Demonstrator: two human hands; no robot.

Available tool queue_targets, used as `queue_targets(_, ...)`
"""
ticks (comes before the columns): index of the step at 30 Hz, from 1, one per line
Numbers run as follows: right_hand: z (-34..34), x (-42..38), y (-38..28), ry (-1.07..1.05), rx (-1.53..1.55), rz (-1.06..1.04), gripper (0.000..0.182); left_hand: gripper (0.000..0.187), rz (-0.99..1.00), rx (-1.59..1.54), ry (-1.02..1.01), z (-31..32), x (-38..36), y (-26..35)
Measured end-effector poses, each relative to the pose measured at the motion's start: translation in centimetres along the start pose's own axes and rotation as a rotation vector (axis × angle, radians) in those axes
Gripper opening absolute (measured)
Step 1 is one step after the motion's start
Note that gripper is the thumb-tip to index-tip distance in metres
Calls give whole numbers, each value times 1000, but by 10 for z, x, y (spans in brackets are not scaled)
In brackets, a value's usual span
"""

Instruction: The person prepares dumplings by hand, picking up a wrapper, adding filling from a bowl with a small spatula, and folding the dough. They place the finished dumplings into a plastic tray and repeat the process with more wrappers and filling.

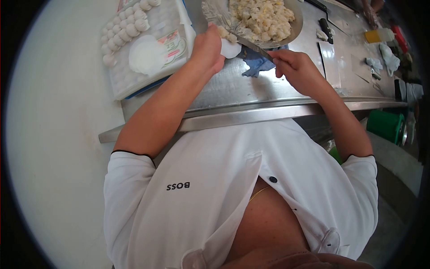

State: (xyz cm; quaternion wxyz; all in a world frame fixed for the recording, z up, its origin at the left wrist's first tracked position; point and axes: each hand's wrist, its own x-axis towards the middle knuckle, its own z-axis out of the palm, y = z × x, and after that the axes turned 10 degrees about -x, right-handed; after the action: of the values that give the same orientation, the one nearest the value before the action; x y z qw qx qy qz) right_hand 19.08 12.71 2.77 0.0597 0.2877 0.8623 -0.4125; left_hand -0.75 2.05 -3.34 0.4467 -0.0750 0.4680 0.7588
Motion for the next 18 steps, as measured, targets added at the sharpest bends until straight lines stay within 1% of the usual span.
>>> queue_targets(1, 3, -6, 2, 1, 0, -1, 28, 39, -1, -28, 13, 2, -3, 2)
queue_targets(2, 8, -12, 6, 13, 10, -55, 28, 39, 0, -26, 11, 3, -7, 3)
queue_targets(3, 11, -18, 8, 27, 20, -108, 28, 38, -14, -46, 48, 4, -11, 5)
queue_targets(4, 13, -23, 9, 35, 20, -104, 28, 38, -30, -63, 81, 6, -15, 7)
queue_targets(6, 14, -29, 11, 156, -206, -300, 28, 37, -15, -108, 58, 11, -27, 10)
queue_targets(7, 8, -32, 10, 130, -228, -253, 27, 36, 4, -158, 44, 12, -30, 12)
queue_targets(8, 4, -34, 11, 130, -229, -252, 27, 36, 3, -158, 44, 10, -28, 13)
queue_targets(10, -8, -37, 16, 153, -39, -223, 26, 35, -9, -189, -56, 7, -21, 17)
queue_targets(11, -16, -39, 13, 159, -43, -184, 26, 35, -2, -193, -53, 4, -17, 19)
queue_targets(12, -18, -40, 10, 155, -45, -192, 26, 35, -5, -182, -96, 1, -12, 21)
queue_targets(13, -19, -43, 7, 198, -41, -208, 26, 35, -8, -168, -141, 1, -12, 24)
queue_targets(14, -19, -45, 6, 244, -38, -222, 26, 35, -6, -168, -142, 1, -13, 24)
queue_targets(15, -16, -43, 8, 258, -56, -297, 27, 38, -22, -162, -170, 3, -13, 25)
queue_targets(16, -14, -42, 8, 260, -57, -296, 27, 41, -40, -157, -199, 5, -14, 26)
queue_targets(18, -12, -39, 6, 183, -336, -276, 26, 42, -61, -162, -178, 9, -20, 27)
